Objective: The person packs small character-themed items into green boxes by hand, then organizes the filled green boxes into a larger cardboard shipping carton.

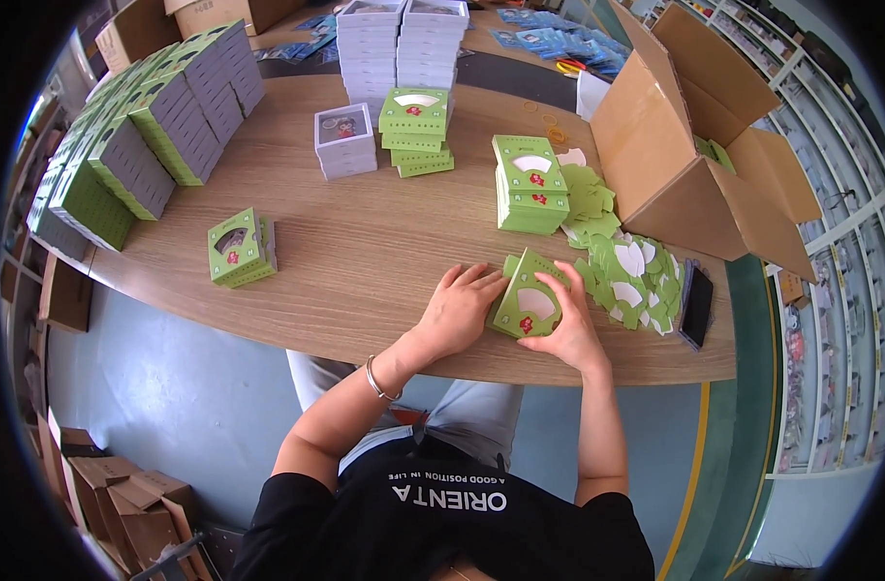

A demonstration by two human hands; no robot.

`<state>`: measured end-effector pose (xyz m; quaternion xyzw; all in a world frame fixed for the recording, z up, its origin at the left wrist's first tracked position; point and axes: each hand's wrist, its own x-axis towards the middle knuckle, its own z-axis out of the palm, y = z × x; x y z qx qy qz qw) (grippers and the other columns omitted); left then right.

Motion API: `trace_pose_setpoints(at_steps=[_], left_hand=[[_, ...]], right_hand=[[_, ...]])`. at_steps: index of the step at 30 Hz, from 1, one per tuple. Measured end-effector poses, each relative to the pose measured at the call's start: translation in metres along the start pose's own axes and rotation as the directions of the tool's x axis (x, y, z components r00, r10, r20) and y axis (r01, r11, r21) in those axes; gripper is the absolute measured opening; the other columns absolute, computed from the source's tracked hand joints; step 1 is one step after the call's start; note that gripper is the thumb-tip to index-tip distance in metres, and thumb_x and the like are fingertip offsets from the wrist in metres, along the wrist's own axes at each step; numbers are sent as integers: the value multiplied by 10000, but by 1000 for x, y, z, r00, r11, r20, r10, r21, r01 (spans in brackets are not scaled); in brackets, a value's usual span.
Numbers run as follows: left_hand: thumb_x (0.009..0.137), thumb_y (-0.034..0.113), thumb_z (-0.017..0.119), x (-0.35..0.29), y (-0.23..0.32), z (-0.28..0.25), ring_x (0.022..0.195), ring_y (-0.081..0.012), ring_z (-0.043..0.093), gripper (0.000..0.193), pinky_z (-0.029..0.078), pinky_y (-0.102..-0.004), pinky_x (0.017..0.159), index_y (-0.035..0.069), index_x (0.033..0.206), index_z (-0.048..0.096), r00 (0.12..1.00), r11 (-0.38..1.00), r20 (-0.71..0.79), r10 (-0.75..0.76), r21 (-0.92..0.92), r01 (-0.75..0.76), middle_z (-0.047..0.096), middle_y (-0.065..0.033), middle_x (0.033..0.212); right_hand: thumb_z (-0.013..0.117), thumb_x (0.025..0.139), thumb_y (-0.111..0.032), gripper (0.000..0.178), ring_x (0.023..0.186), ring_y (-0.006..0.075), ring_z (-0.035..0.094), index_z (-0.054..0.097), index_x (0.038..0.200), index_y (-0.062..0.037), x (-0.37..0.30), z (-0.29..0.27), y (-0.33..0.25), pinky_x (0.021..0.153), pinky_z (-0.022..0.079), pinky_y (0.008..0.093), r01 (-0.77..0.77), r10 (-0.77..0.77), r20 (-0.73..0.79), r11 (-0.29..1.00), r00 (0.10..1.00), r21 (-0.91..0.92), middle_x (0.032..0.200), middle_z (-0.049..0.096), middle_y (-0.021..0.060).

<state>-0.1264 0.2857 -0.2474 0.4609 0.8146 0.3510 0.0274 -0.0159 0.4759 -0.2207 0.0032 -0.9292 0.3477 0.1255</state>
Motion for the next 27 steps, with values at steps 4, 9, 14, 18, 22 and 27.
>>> trace_pose_setpoints(at_steps=[4,9,14,18,22,27], left_hand=[[893,38,490,-3,2,5,1177,-311,533,332,368,-428,1046,60,1208,594,974,983,-175,145,141,-121,623,-174,1128],[892,29,562,-19,21,-20,941,-280,628,233,499,-346,812,47,1100,667,914,870,-306,-265,-484,90,635,-137,958],[886,54,620,-38,30,-42,769,-214,633,215,509,-312,667,-20,1085,655,941,893,-214,-262,-424,152,624,-127,893],[873,64,662,-49,19,-43,761,-143,640,260,518,-272,678,-73,1091,625,892,600,-87,-444,-768,224,673,-101,890],[870,32,669,-54,-9,-42,808,-97,629,174,532,-244,711,-45,1024,644,864,200,189,-468,-929,311,688,-70,912],[875,47,680,-64,-20,-36,767,-88,633,143,524,-235,671,-46,981,661,838,206,131,-530,-938,277,693,-69,880]], right_hand=[[923,470,-142,1007,1384,347,271,451,1359,-139,-7,-5,-7,1117,320,458,15,-18,-71,999,997,-34,1473,250,144],[929,474,-161,1047,1368,366,284,409,1382,-123,-9,5,-29,1106,334,467,124,-126,-91,992,988,-22,1465,254,159],[907,512,-156,1060,1340,391,299,372,1427,-166,-2,29,-40,1094,322,495,178,-181,-58,983,982,-49,1427,293,172],[896,525,-152,1075,1328,388,316,346,1448,-174,6,50,-57,1096,309,499,236,-236,8,965,972,-113,1419,294,181],[893,548,-175,1065,1321,378,338,333,1454,-163,13,68,-72,1090,321,491,286,-284,44,955,958,-73,1406,320,176],[862,644,-137,923,1187,300,536,380,1431,-98,31,65,-68,1001,440,401,156,-160,10,975,987,156,1273,546,174]])
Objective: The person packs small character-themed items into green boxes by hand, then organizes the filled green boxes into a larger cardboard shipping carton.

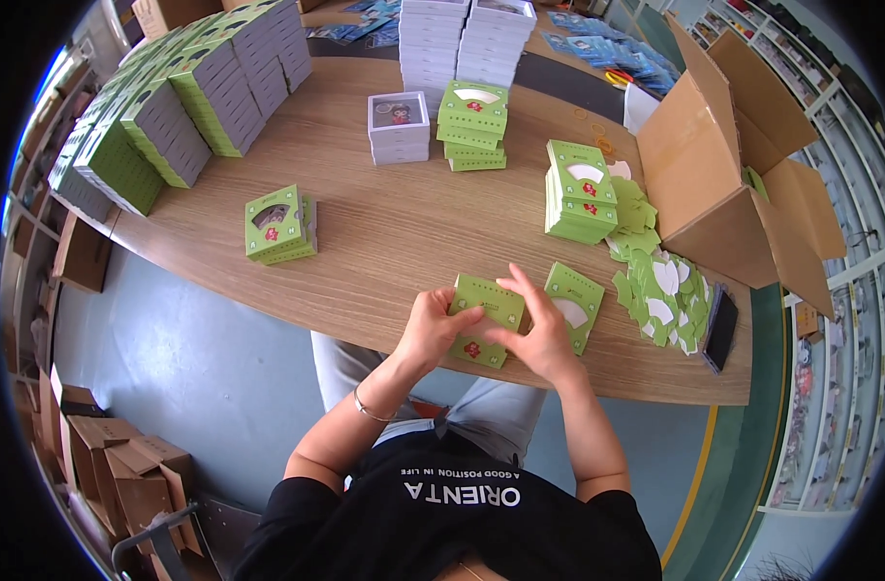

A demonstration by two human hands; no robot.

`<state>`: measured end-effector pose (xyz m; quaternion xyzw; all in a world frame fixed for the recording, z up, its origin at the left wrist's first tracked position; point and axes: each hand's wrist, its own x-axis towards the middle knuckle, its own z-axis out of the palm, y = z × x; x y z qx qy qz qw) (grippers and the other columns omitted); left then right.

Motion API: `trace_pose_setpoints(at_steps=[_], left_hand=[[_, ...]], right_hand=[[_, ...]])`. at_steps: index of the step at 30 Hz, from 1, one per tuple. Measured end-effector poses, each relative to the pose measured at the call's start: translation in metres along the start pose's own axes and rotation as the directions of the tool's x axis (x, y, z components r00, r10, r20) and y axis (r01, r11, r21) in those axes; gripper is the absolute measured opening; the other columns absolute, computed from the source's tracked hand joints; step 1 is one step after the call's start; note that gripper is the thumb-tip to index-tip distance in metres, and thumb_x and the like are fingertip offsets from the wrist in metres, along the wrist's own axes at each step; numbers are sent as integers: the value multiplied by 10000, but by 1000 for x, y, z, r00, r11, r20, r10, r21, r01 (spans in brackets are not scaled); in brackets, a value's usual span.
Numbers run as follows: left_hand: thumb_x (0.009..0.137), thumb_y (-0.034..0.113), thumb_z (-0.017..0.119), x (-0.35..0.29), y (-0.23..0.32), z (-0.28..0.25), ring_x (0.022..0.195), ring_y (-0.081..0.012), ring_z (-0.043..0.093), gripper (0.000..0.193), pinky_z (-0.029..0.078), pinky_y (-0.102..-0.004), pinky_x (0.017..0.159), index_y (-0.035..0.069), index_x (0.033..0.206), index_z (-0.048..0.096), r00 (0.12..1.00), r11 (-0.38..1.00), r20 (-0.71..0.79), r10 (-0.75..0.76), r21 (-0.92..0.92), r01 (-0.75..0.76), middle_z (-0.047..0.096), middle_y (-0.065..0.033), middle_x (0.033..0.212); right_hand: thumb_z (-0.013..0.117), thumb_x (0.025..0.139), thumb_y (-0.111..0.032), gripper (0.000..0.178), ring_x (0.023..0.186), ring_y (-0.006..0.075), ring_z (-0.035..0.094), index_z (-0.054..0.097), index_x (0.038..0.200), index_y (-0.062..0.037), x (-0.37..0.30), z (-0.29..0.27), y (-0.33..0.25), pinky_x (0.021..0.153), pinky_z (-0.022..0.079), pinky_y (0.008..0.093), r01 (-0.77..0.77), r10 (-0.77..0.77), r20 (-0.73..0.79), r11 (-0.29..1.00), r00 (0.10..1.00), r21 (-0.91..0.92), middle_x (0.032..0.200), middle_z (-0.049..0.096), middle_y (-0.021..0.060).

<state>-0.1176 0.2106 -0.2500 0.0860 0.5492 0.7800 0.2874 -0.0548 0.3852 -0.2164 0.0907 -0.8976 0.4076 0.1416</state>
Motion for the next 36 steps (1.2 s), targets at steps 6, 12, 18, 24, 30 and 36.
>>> trace_pose_setpoints(at_steps=[6,12,18,24,30,36], left_hand=[[870,38,678,5,11,7,717,-83,619,122,507,-230,640,-43,961,667,989,985,-47,144,102,-138,690,-53,842],[792,28,721,30,39,17,744,-149,610,180,506,-301,669,-48,931,637,971,801,-127,202,592,-89,645,-88,779],[836,201,674,25,9,30,1267,-329,427,556,353,-454,1047,-47,1285,460,776,172,38,630,967,-187,462,-230,1303],[906,536,485,36,-2,30,1415,-351,275,817,174,-476,1164,-74,1425,323,853,-291,396,341,907,-305,323,-255,1485],[907,555,485,52,-4,26,1398,-467,235,758,196,-538,1141,57,1459,340,876,-244,424,230,897,-370,264,-363,1462],[910,536,499,77,-4,17,1377,-483,265,637,211,-551,1128,197,1442,413,852,-258,414,320,904,-342,291,-368,1443]], right_hand=[[793,754,-82,561,960,221,688,565,1263,-21,18,-3,2,850,531,330,-51,61,-95,993,994,111,1038,709,152],[749,799,-63,296,877,192,706,669,1067,33,34,4,24,761,545,296,-171,210,-132,952,969,255,968,725,150],[691,821,-32,234,792,147,687,673,1033,64,65,5,42,712,535,276,-465,479,25,836,877,289,898,724,165],[624,851,-23,173,829,212,692,680,990,64,70,8,71,711,537,325,-396,398,64,856,915,332,891,714,159],[639,825,-74,177,940,310,615,696,972,6,51,-19,36,839,486,415,-152,75,-204,905,976,-397,1045,629,145],[801,709,-408,897,1400,388,255,390,1448,-109,-13,-70,38,1139,250,485,-181,348,188,792,919,-583,1496,278,234]])
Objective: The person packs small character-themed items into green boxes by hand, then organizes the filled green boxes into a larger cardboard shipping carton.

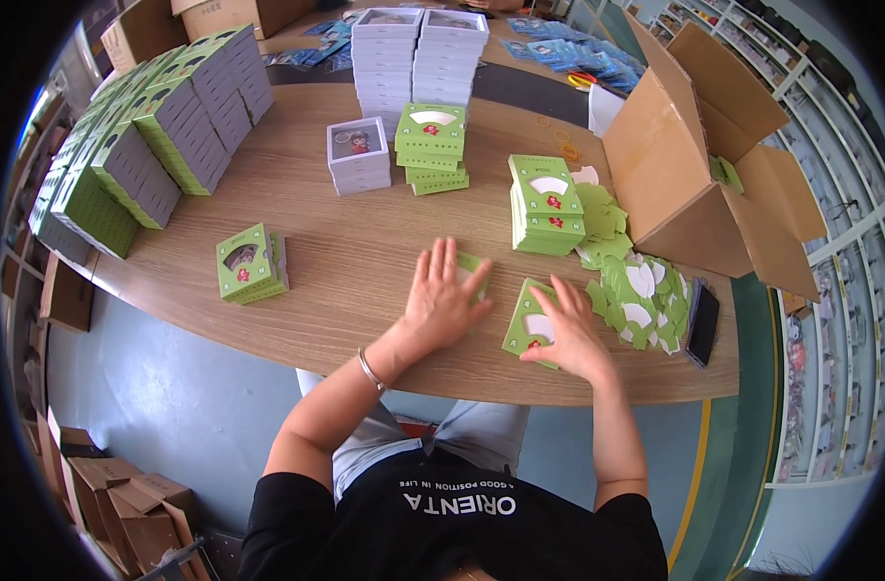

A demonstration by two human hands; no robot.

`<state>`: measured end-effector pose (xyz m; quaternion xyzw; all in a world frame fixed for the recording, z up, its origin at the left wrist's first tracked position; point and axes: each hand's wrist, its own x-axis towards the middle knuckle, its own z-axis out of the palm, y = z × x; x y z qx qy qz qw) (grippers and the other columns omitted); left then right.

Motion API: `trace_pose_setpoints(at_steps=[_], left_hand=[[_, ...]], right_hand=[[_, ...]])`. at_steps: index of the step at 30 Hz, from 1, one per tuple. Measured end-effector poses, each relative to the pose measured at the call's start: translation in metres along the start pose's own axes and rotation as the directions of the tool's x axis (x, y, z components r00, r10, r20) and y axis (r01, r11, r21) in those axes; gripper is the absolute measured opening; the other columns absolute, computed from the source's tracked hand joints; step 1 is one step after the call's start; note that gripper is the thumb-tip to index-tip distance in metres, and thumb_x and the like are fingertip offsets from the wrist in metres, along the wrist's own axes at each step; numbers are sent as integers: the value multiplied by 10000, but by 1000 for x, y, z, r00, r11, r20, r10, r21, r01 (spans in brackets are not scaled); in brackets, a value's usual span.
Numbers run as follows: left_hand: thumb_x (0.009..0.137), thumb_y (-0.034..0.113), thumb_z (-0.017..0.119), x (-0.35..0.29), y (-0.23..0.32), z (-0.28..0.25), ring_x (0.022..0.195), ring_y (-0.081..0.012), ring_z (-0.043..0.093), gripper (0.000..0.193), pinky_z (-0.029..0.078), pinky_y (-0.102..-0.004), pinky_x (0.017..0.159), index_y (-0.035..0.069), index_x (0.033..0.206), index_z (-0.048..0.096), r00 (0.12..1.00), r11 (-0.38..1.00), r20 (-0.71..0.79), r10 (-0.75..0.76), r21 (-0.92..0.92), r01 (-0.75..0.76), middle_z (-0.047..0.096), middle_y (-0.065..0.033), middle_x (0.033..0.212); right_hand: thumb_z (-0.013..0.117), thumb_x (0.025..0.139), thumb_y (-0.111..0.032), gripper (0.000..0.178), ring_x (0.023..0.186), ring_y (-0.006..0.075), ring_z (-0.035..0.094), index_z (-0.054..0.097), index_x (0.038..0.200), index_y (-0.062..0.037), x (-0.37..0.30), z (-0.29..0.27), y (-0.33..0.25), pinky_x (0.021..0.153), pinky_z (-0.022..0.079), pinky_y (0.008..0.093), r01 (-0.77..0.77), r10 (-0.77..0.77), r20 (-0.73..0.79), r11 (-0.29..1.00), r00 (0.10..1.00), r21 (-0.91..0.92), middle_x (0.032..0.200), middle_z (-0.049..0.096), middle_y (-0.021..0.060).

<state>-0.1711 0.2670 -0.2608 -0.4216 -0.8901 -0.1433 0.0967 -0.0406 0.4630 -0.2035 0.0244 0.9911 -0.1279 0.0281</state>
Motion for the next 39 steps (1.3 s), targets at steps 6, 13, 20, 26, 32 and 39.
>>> trace_pose_setpoints(at_steps=[6,13,20,26,32,39], left_hand=[[933,405,526,44,-59,-3,1287,-436,392,478,311,-512,1076,123,1319,518,969,991,-233,-82,80,103,436,-294,1352],[860,67,627,0,0,-38,948,-323,593,242,501,-405,827,54,1102,629,963,729,-170,-208,-683,36,582,-156,1049],[858,87,614,-35,19,-19,965,-297,589,224,494,-395,814,59,1073,669,972,689,-162,-171,-724,1,582,-139,1062],[840,170,593,-32,31,-19,1026,-302,531,285,448,-431,835,76,1100,662,980,985,-200,-4,-169,-30,566,-118,1127],[844,-18,581,-34,35,-33,937,-311,587,237,495,-368,793,9,1064,662,912,766,-279,-302,-640,58,604,-139,1017],[903,36,607,-43,42,-63,897,-139,651,307,534,-271,807,-72,1190,596,935,358,180,-306,-888,289,678,-142,1005]], right_hand=[[840,636,-426,1091,1436,392,144,246,1507,-143,-14,5,-6,1174,177,480,44,-57,110,992,992,118,1537,168,229],[873,598,-334,1102,1373,404,273,262,1486,-106,-8,19,-21,1131,289,488,174,-146,-113,938,983,300,1474,268,219],[916,538,-278,1151,1353,384,330,270,1467,-69,3,37,-30,1089,369,460,366,-228,-354,842,907,395,1470,292,202],[918,531,-268,1135,1324,411,343,279,1443,-52,-10,18,-31,1096,333,517,308,-267,-386,950,883,49,1452,292,206],[916,525,-279,1157,1304,415,369,256,1450,-60,-16,15,-25,1093,294,572,319,-238,-428,939,872,128,1444,305,214],[908,529,-328,1151,1301,399,384,263,1442,-55,-7,25,-38,1088,263,616,357,-299,-449,933,842,49,1430,331,216]])
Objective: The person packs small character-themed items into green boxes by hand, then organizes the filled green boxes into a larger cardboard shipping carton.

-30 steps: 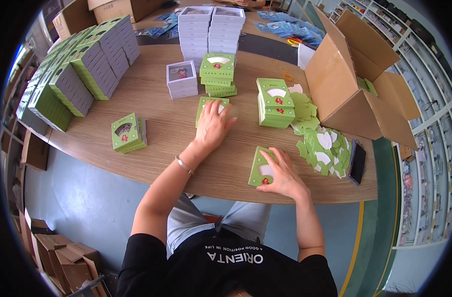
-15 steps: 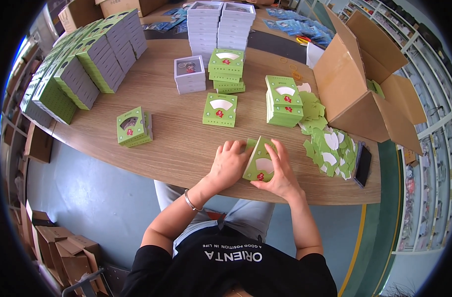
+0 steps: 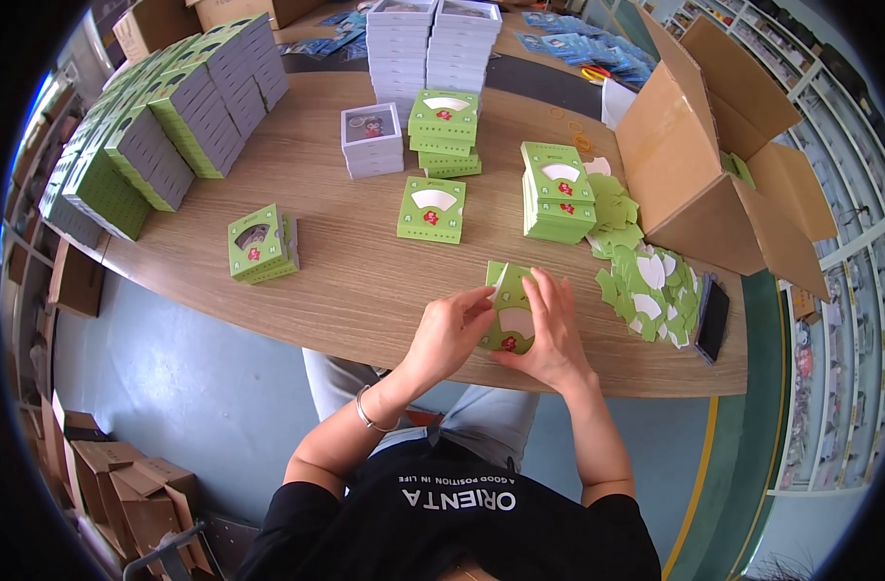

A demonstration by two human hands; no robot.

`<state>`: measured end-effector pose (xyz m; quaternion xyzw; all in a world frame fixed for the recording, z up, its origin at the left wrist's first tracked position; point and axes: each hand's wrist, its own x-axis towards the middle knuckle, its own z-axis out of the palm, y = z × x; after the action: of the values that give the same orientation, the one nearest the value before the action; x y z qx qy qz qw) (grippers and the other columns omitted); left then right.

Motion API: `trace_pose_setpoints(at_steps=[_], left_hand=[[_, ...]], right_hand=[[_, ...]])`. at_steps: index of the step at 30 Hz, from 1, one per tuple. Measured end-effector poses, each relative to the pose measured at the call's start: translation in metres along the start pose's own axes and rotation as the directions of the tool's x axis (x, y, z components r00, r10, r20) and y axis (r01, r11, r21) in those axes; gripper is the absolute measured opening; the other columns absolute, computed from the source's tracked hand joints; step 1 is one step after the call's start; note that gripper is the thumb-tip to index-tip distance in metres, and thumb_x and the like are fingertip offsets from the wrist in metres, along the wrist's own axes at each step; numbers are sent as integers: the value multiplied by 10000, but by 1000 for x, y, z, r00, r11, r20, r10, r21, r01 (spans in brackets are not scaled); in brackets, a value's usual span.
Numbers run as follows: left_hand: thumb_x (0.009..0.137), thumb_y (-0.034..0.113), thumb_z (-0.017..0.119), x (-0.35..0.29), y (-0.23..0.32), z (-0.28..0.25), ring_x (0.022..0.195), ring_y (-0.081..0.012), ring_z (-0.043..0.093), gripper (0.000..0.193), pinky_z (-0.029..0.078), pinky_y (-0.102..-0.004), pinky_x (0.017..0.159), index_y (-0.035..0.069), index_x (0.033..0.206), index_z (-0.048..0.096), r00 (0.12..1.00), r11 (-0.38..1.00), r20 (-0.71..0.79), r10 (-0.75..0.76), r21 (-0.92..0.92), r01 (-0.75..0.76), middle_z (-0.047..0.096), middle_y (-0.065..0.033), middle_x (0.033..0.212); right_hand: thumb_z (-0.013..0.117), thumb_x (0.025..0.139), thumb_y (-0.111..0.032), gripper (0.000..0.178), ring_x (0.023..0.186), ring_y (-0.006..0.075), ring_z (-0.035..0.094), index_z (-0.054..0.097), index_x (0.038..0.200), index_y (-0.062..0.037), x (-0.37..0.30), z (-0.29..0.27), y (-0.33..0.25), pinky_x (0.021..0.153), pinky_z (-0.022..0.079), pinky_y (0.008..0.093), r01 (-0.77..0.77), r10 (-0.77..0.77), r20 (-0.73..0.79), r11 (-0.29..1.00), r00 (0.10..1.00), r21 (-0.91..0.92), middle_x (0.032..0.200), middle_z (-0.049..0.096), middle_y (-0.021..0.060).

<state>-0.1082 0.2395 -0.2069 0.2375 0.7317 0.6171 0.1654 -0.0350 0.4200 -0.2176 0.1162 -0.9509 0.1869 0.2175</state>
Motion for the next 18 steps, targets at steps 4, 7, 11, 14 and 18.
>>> trace_pose_setpoints(at_steps=[4,7,11,14,18], left_hand=[[876,74,639,-1,-28,-3,806,-167,670,312,540,-307,688,-100,1132,604,999,962,-43,-33,-271,20,702,-158,918],[871,75,660,-3,-27,-20,807,-113,634,245,531,-273,684,-88,1051,627,954,911,181,-239,-297,285,691,-105,912],[884,69,667,-15,-40,-31,778,-100,625,175,525,-252,679,-58,1002,637,963,813,87,-256,-520,262,684,-67,879],[891,39,648,-20,-39,-41,792,-101,634,162,530,-249,695,-54,1025,641,956,772,71,-285,-574,272,690,-71,901],[890,8,633,-18,-40,-46,806,-103,640,165,532,-244,710,-49,1045,644,959,799,39,-280,-545,255,695,-78,917]], right_hand=[[894,514,-338,1135,1278,390,407,292,1440,-79,14,15,-17,1038,278,654,74,-75,23,997,997,29,1394,358,211],[892,520,-334,1102,1278,381,413,331,1432,-76,25,26,-34,1043,293,621,162,-163,31,987,986,23,1374,395,201],[886,557,-298,1086,1310,329,401,313,1453,-75,32,41,-44,1075,290,575,88,-110,102,976,989,200,1391,406,162],[858,637,-240,964,1286,298,448,348,1436,-62,44,40,-42,1085,304,554,41,-85,140,956,987,291,1367,478,136],[774,760,-91,674,1158,293,589,474,1362,-43,55,42,-30,1015,436,424,-76,-2,145,845,989,529,1231,626,150]])
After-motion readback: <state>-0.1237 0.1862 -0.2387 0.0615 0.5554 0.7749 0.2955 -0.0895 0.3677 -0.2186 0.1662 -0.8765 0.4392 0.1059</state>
